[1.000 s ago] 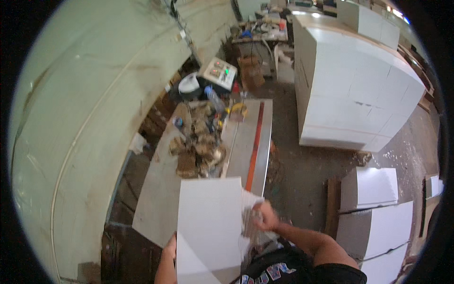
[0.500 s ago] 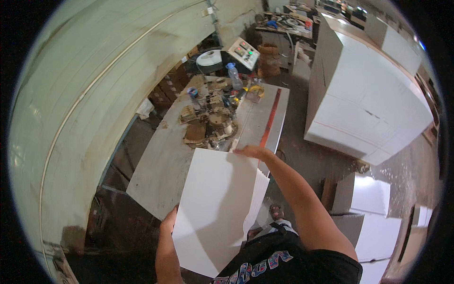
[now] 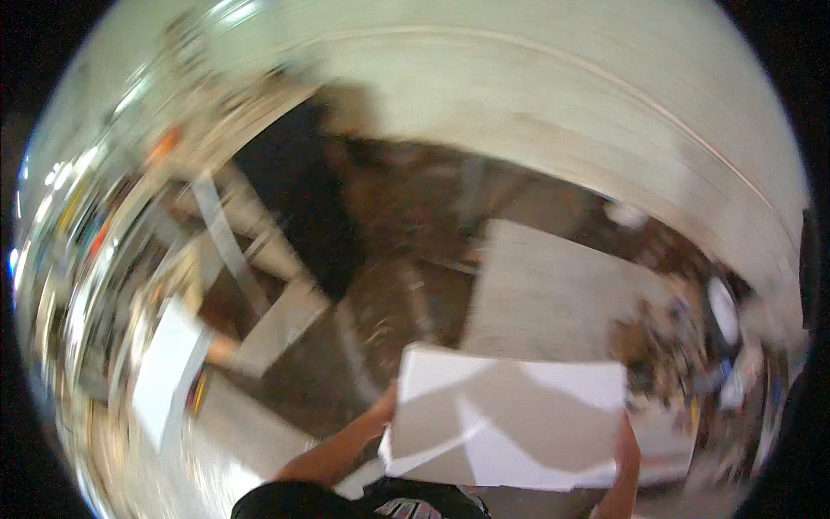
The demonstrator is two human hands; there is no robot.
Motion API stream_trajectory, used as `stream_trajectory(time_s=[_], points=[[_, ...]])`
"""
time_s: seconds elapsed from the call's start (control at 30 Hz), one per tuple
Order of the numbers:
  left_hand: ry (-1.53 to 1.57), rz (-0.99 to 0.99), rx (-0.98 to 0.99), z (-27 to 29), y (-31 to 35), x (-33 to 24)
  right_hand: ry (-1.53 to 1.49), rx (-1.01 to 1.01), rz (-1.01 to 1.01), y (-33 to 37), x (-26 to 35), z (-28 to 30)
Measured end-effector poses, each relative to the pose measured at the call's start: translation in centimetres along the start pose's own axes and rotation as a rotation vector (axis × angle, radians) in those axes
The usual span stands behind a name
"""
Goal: The person sands the edges of white rectangular panels using a sanding block, then places each panel onto a stack. The person repeats this process for multiple panels in a workshop setting.
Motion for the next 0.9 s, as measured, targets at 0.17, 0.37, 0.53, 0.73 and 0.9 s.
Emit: stream_trajectory(time_s=[0.17, 0.37, 0.53, 0.73, 0.9], points=[[-0.168, 0.016, -0.118, -1.9, 4.8, -3.3, 0.258, 0.012, 0.292, -1.4, 9.0, -14.6], [-0.215, -0.082, 0.032, -4.2, 6.7, -5.8, 0.416, 0.259, 0.599, 1.2, 14.6, -35.4], [-0.203, -0.178, -0.031, -4.1, 8.7, -0.4, 0.5, 0.496, 0.772, 6.0, 15.3, -47.1], [-0.169, -0.23, -0.209, -1.9, 15.1, 9.5, 0.527, 0.69, 0.878, 9.0, 13.3, -52.1], [-0.177, -0.297, -0.31, 1.0, 17.5, 17.8, 0.557, 0.776, 0.9, 9.5, 11.6, -53.6]])
Point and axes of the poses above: each hand's wrist, its own y-axis away from the middle knuckle, its own z-axis out of the back of the hand, x = y × z, the point moved 4 cm from there along -y, towards the middle knuckle, and after that the axes turned 10 degrees about -z, right-handed, at the moved point
